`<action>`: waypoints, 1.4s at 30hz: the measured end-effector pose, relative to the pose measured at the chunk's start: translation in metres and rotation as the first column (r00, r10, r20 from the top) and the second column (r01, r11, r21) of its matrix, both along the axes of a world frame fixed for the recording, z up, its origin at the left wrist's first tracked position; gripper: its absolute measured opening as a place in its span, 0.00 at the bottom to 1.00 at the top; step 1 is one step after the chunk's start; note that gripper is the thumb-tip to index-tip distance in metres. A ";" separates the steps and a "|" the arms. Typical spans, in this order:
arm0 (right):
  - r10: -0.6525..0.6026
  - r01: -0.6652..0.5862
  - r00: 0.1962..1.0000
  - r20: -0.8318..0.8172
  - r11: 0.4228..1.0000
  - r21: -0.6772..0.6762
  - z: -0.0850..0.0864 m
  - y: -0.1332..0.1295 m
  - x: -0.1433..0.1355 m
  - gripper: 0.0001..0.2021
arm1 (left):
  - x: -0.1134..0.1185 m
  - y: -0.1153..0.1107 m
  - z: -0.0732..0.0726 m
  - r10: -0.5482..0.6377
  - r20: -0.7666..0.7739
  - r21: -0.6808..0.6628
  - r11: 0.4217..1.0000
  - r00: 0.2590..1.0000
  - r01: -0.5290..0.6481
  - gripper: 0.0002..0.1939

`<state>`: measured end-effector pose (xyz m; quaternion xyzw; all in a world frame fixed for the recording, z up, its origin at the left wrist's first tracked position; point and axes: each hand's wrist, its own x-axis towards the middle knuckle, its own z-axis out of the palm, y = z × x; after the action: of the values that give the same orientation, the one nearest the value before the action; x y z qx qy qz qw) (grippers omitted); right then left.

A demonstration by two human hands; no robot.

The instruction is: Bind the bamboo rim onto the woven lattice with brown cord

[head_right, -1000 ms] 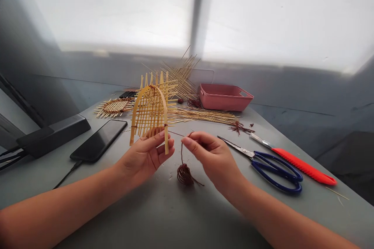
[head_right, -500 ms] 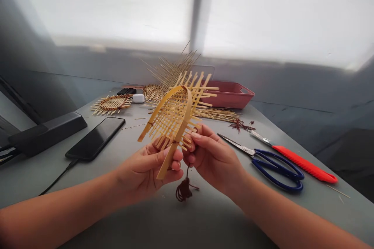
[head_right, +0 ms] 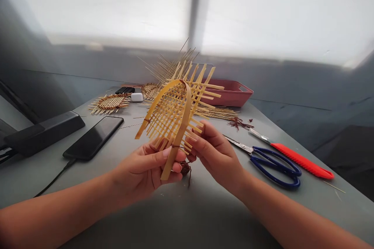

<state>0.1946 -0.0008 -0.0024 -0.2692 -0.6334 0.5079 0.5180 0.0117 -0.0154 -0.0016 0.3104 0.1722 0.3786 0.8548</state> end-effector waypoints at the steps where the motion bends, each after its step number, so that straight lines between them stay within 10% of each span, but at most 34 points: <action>1: 0.003 -0.003 1.000 0.008 1.000 -0.005 0.000 0.000 -0.001 0.10 | 0.000 0.000 -0.001 0.002 -0.008 0.001 1.000 1.000 -0.002 0.09; 15: -0.097 -0.021 0.918 0.384 0.956 0.292 0.014 0.008 0.010 0.18 | 0.000 0.006 -0.005 0.087 -0.103 -0.008 0.996 0.991 -0.088 0.16; 28: 0.120 -0.342 0.834 0.538 0.878 0.334 0.023 0.008 0.013 0.10 | 0.001 0.008 -0.010 0.025 -0.142 0.124 0.992 0.989 -0.007 0.15; 42: 0.031 -0.120 0.926 0.377 0.969 0.217 0.005 0.011 0.015 0.12 | 0.001 0.008 -0.004 0.147 -0.134 0.158 0.980 0.980 -0.125 0.16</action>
<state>0.2100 0.0106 0.0027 -0.2719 -0.7855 0.3887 0.3974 0.0128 -0.0073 -0.0055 0.3874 0.2262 0.4244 0.7865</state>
